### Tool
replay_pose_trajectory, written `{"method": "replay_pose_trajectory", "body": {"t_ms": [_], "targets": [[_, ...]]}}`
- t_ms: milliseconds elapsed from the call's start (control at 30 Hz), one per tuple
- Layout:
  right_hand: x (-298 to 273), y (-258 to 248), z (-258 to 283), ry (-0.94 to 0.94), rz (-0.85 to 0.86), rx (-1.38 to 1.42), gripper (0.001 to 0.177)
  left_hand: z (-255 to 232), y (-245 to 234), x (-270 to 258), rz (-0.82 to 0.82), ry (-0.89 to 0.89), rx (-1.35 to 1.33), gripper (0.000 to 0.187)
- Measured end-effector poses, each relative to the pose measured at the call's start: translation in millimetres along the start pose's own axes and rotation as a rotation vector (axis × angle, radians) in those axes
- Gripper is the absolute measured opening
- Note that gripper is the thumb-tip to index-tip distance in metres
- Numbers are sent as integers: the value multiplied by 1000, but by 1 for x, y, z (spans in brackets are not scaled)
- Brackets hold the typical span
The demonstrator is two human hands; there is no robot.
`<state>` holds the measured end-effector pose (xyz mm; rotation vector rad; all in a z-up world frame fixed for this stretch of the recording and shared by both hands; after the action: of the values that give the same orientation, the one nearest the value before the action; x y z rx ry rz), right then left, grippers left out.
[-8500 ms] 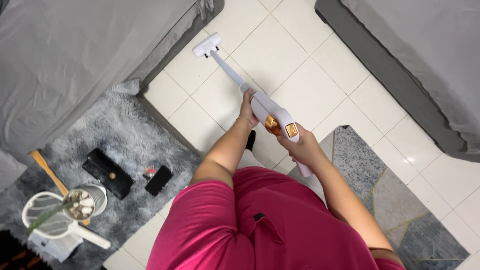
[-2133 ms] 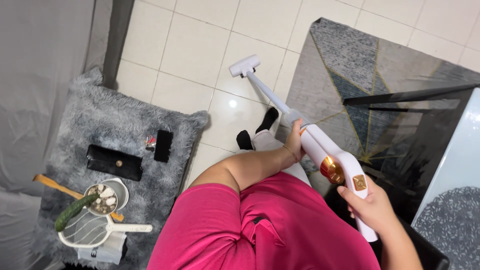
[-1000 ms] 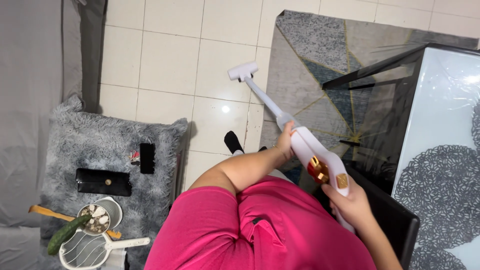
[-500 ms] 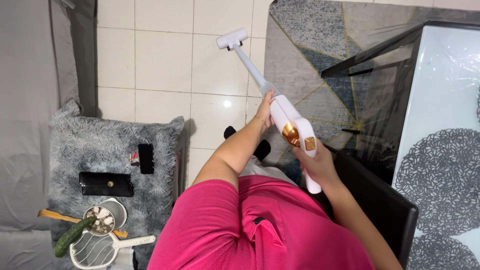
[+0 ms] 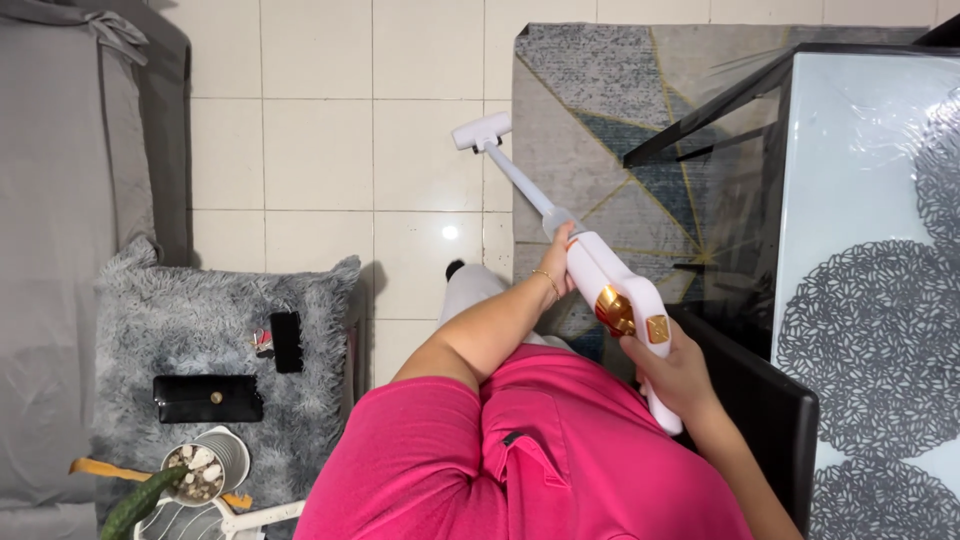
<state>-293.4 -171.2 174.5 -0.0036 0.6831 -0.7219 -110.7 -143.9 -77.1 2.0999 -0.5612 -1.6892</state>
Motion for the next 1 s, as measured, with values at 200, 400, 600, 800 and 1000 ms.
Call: {"method": "replay_pose_trajectory", "body": {"t_ms": [200,400,600,800,1000], "targets": [[22,17,28,-38,-18,-39,27,-33,-2,21,-32,23,60,59],[76,38,34,-152,-42,9,31,-93,16,29,-6,4,89,59],[126,69,79,11,-90,17,36,-159,19,76,-29,2,141,59],[174,107,118,-70,-67,53,27,-235,34,85,-30,-26,172,57],[213,142,147,-74,-99,119,27,-294,37,122,27,-22,199,60]]}}
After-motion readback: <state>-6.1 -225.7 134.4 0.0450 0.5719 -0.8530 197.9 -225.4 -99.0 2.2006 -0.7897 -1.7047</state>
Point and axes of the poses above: each hand's wrist, its own x-axis towards the middle knuckle, its own y-axis out of the palm, z = x × y, the point moved 5 cm from there along x, towards the middle knuckle, and after that the axes turned 7 degrees about -z, right-handed, at the moved point
